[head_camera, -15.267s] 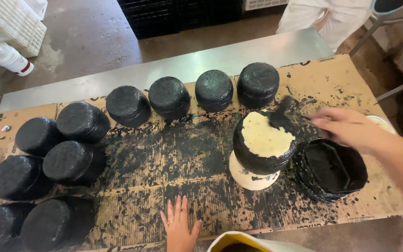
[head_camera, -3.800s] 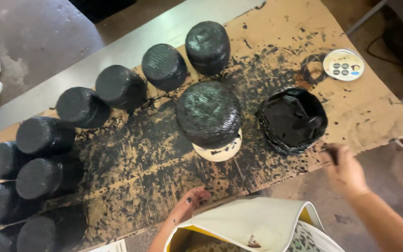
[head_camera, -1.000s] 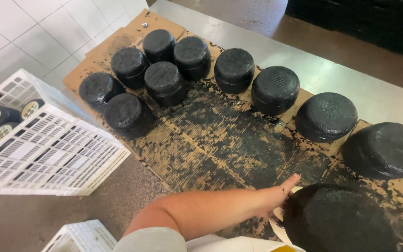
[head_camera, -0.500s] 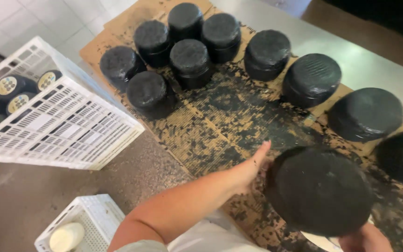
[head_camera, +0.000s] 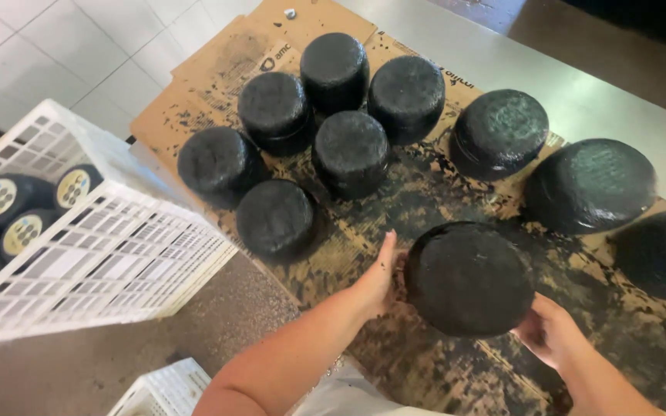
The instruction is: Applying a black wax coating to cheese wheels using a brush.
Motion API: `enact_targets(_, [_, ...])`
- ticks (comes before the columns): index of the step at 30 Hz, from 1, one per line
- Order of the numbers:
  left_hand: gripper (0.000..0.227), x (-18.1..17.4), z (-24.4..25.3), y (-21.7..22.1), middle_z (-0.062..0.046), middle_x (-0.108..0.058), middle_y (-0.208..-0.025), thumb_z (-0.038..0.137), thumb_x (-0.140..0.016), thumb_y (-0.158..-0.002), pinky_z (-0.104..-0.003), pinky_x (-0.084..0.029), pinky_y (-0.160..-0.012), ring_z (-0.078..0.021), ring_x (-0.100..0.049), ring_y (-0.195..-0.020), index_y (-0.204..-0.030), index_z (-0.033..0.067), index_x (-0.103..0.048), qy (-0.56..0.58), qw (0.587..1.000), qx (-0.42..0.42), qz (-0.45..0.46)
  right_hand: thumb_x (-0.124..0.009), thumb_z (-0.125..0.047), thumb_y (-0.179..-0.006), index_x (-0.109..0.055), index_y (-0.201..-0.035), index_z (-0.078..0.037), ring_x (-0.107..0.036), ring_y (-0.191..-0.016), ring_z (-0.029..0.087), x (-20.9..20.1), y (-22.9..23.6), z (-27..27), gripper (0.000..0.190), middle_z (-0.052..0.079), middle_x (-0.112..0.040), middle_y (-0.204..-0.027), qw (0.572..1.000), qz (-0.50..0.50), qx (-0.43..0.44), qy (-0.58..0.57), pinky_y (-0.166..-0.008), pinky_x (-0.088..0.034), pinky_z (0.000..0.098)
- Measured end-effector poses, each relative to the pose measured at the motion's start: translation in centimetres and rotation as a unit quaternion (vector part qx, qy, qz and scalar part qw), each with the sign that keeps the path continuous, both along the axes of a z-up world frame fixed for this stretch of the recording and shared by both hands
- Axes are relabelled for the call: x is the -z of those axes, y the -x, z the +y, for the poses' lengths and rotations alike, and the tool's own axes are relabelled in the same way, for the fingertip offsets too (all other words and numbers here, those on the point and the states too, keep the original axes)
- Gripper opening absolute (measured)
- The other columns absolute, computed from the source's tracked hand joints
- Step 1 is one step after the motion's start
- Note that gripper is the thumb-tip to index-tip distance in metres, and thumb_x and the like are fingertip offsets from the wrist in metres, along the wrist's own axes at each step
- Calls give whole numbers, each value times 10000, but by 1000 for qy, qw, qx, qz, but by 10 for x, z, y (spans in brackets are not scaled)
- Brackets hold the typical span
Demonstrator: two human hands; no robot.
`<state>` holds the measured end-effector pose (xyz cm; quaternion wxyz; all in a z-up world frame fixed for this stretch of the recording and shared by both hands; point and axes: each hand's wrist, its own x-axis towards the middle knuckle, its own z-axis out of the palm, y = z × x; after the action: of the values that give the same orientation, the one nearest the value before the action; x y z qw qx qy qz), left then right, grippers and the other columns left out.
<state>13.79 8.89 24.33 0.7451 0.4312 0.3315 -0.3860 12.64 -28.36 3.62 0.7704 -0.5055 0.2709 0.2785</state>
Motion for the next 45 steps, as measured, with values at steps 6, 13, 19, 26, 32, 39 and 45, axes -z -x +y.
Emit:
enact_targets(6, [658,121,23,-59,-1,-524,-741,858,-330,-888,-347,-382,-602,-201,-501,-649,-848,247,-572,-7,998,-57,-27,-602,-349,-1007,-581,-872,-173,-436,-417,250,44,-51,34,223,77,-446,-483,994,76,14,72,-852,-493,511])
enact_targets(13, [328,176,23,-110,24,-473,-767,605,-445,-791,-326,-309,-585,-160,-443,-662,-849,309,-572,-46,996,-73,10,-580,-278,-978,-665,-1036,-51,-710,-856,319,66,-93,48,249,157,-746,-981,998,59,4,3,-749,-546,420])
enact_targets(19, [312,179,23,-133,13,-491,-805,557,-463,-796,-345,-338,-678,-174,-439,-717,-832,261,-554,-81,994,-67,11,-448,-209,-1003,-550,-1368,4,-560,-1242,381,3,-130,89,436,207,-600,-1382,998,63,-1,-26,-1086,-425,578])
enact_targets(26, [471,178,21,-130,7,-552,-901,683,-395,-810,-339,-349,-726,-155,-477,-825,-945,280,-598,-124,989,-77,14,-359,-175,-1075,-460,-1432,-18,-495,-1270,383,-75,-148,129,402,227,-528,-1420,993,116,-5,32,-1144,-381,637])
enact_targets(32, [535,205,12,-90,-26,-661,-1181,585,-438,-890,-315,-410,-820,-166,-593,-1058,-1233,222,-629,-88,980,-176,-32,-374,-439,-1076,-492,-1443,-92,-546,-1175,334,-45,-122,108,519,161,-568,-1403,995,100,-10,25,-1052,-429,535])
enact_targets(39, [679,221,17,-4,-58,-438,-1609,407,-521,-931,-358,-244,-1255,-184,-397,-1483,-1535,112,-430,-251,931,-147,-222,-631,-416,-949,-628,-1217,-3,-657,-942,333,-30,-9,92,492,212,-667,-1065,983,-7,137,125,-834,-571,457])
enact_targets(45, [678,163,42,62,-6,-278,-1658,476,-506,-998,-429,-233,-1285,-207,-289,-1538,-1590,194,-331,-269,961,11,-67,-692,-344,-857,-655,-1414,-52,-656,-1183,254,-72,104,99,630,155,-673,-1279,986,-2,35,161,-1005,-569,440])
